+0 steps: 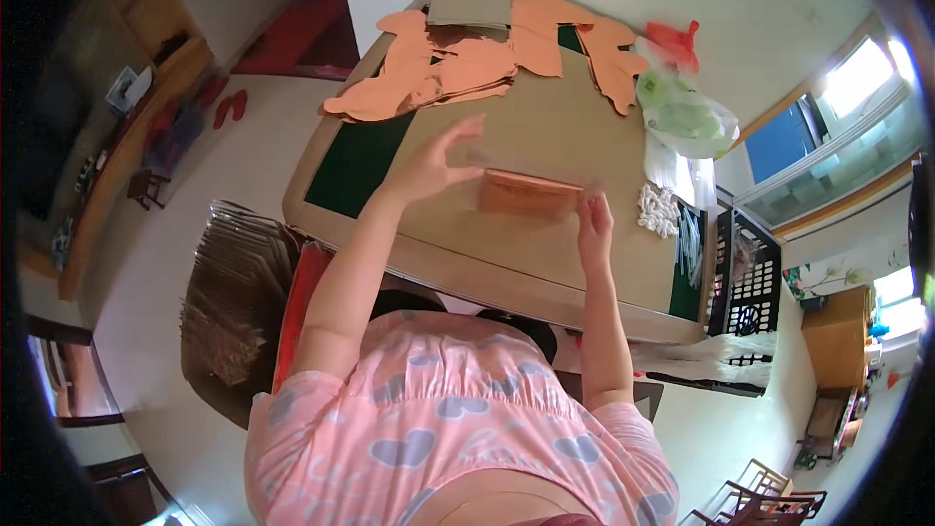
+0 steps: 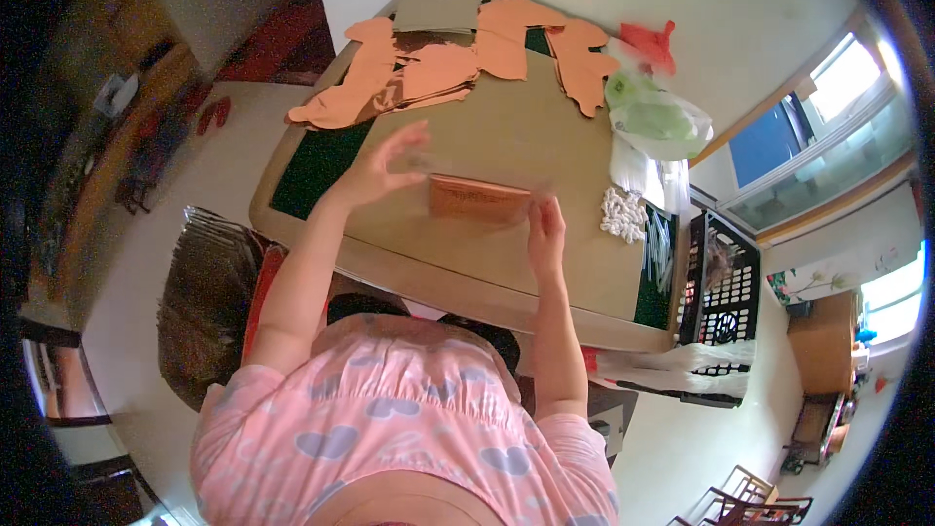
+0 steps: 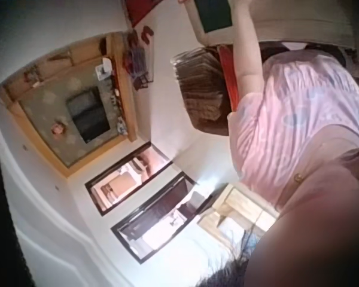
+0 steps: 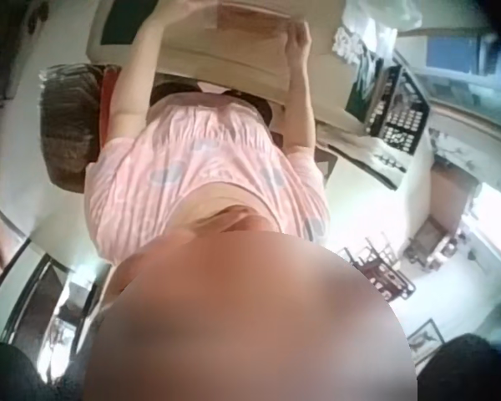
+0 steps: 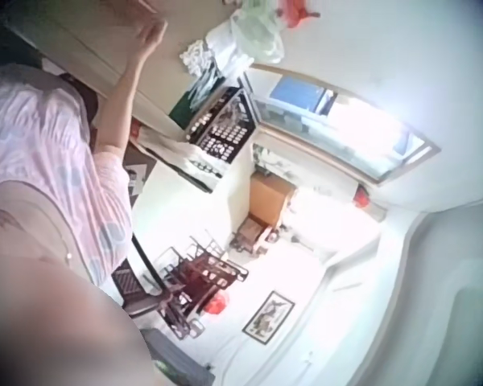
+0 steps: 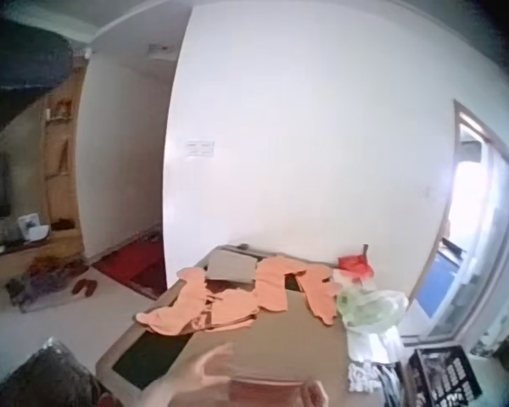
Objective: Packaging metallic stickers into plastic sleeves with paper backings.
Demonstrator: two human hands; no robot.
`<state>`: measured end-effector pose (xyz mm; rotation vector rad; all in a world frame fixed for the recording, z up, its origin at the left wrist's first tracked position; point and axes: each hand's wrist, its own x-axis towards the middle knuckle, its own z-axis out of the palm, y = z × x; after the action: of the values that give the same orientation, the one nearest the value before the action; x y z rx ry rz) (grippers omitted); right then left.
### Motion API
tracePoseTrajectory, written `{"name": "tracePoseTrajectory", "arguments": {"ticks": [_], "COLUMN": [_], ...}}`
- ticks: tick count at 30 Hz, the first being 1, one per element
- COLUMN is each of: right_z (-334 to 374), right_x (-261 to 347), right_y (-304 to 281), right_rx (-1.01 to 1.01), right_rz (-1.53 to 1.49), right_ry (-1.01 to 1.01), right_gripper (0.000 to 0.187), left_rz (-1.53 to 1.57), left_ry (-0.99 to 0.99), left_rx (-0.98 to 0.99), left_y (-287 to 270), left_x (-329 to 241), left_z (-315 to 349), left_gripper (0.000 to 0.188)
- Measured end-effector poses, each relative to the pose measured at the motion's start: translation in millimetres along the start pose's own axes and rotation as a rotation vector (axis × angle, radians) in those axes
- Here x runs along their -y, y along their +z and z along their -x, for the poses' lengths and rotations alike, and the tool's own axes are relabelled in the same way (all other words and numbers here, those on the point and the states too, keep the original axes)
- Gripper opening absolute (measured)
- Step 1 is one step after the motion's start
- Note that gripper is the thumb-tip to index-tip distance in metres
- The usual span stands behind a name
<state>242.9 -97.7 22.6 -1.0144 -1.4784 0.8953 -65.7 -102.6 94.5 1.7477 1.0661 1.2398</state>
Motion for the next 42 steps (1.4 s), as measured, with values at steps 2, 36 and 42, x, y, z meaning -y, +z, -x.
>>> {"name": "tracePoseTrajectory", "arguments": {"ticks": [2,36,42], "right_z": [1,20,17], "right_x": [1,-67,-62], "right_y": [10,10,10], "right_rx": [0.008,0.084,0.116], "right_rz": [-0.034,0.308,0.444], "right_ry": [-0.035,-0.121,-0.15], "right_gripper": [0.006,0.017,0.02], "left_rz": [-0.29,-1.559,-1.172], "left_ry": [0.062,-0.921,-0.883], "left_rx": [0.051,-0.165,-1.01], "left_y": [-7,-203,-194], "left_x": [-42,-64,-40], "left_z": [-9,352,364], "left_gripper": [0.068,0.058,0.06]}}
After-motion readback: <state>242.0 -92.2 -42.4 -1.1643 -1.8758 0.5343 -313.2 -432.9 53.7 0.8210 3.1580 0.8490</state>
